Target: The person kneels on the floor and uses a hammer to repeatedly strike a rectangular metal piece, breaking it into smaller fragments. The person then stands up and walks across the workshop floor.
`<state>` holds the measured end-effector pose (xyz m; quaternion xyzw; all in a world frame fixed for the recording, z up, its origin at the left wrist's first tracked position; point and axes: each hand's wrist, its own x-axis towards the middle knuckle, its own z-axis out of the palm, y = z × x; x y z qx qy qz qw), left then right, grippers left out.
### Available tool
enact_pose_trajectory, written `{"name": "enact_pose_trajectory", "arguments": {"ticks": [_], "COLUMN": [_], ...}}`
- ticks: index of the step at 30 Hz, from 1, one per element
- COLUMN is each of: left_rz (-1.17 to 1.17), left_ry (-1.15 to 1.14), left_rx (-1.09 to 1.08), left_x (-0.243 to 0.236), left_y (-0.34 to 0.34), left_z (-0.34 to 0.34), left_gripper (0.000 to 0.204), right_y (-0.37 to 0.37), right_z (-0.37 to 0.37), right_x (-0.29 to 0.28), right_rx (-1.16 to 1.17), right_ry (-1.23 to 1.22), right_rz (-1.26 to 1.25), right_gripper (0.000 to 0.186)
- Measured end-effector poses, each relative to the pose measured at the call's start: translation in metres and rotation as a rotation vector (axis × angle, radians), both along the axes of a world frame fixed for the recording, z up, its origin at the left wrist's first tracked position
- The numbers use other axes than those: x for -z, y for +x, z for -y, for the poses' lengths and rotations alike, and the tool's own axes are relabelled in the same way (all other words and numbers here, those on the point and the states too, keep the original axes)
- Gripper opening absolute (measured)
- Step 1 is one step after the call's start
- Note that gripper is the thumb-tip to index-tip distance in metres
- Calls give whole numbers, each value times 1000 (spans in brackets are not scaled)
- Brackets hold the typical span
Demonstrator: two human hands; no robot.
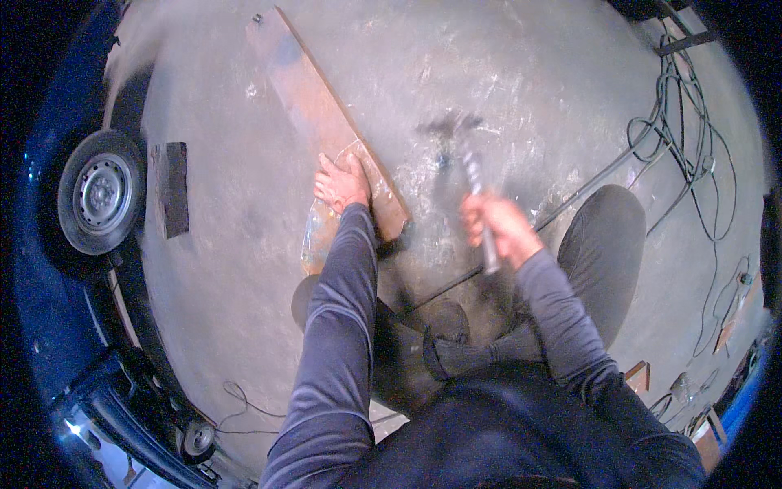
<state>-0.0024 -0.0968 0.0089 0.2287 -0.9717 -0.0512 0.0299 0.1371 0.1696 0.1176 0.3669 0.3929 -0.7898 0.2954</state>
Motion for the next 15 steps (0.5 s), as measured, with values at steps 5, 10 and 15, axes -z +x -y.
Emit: {"name": "enact_pose_trajectory", "arguments": {"ticks": [5,10,15], "left_rz": [-41,-96,-29], "left_ry": [-23,62,72], "left_rx": [-11,10,-7], "left_x": [3,9,13], "left_y": [4,1,15], "left_z": [5,1,4], "left_gripper": [77,77,79], "right_y": [-71,-119,58], "right_z": [-126,-171,65], "right_x": [-116,-85,46], "right_rx": [367,684,-241], "right_ry": [417,670,-96], "right_rz": [-377,-636,98], "right_gripper": [6,23,16]}}
